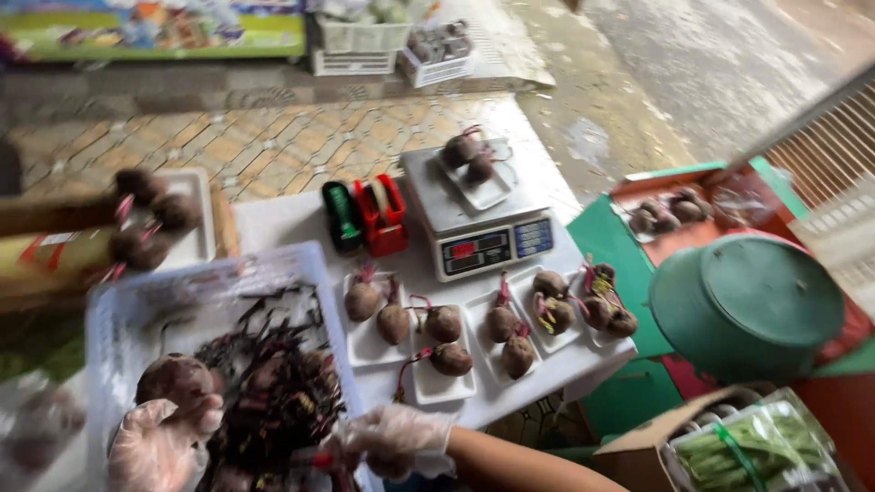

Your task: A person wearing gloves is manually trimming stems and cleaning beets before placing them into a white plastic basket.

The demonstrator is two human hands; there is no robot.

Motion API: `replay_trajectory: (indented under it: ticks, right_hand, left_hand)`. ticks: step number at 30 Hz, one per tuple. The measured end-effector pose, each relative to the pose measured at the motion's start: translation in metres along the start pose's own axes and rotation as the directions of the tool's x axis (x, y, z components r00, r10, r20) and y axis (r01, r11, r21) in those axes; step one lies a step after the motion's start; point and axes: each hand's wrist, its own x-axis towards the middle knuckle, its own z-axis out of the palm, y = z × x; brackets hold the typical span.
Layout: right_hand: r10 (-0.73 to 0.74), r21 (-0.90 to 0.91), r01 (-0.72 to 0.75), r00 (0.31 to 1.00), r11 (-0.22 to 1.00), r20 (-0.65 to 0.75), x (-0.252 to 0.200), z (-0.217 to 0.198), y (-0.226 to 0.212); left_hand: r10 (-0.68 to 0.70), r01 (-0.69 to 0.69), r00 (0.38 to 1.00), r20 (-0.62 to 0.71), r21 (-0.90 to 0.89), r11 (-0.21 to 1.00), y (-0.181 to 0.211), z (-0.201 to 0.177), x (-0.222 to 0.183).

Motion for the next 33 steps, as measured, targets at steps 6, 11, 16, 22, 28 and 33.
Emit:
replay_trajectory:
  ticks: [6, 11, 16, 22, 28, 33]
  right_hand:
    - [-0.097, -0.062, 0.087, 0.98, 0.994, -0.174, -0.002, 0.002, -0.015]
    - [-0.154, -0.134, 0.153, 0.988, 0.979, 0.002, 0.004, 0.004, -0.02]
    - [-0.172, -0.085, 0.166, 0.982, 0.983, -0.075, -0.007, 0.049, -0.044]
    - [-0.369, -0.41, 0.332, 0.929, 0.85, -0.012, 0.002, 0.059, -0.036]
    - [-0.41, -0.611, 0.379, 0.907, 0.695, 0.096, 0.002, 0.059, -0.036]
    - [-0.347, -0.666, 0.27, 0.938, 0.695, 0.018, -0.002, 0.061, -0.035]
  left_hand:
    - [-0.061, 0.137, 0.989, 0.136, -0.66, 0.739, -0.003, 0.109, -0.096]
    - [-0.047, -0.059, 0.982, -0.185, -0.529, 0.846, 0.011, 0.173, -0.152]
    - [-0.09, -0.027, 0.964, -0.252, -0.428, 0.903, -0.005, 0.166, -0.166]
    - [-0.019, -0.012, 0.986, -0.168, -0.183, 0.983, 0.011, 0.198, -0.182]
    - [0.01, 0.07, 0.962, -0.274, 0.279, 0.958, 0.015, 0.226, -0.182]
    - [0.094, 0.022, 0.973, -0.211, 0.49, 0.872, -0.02, 0.188, -0.171]
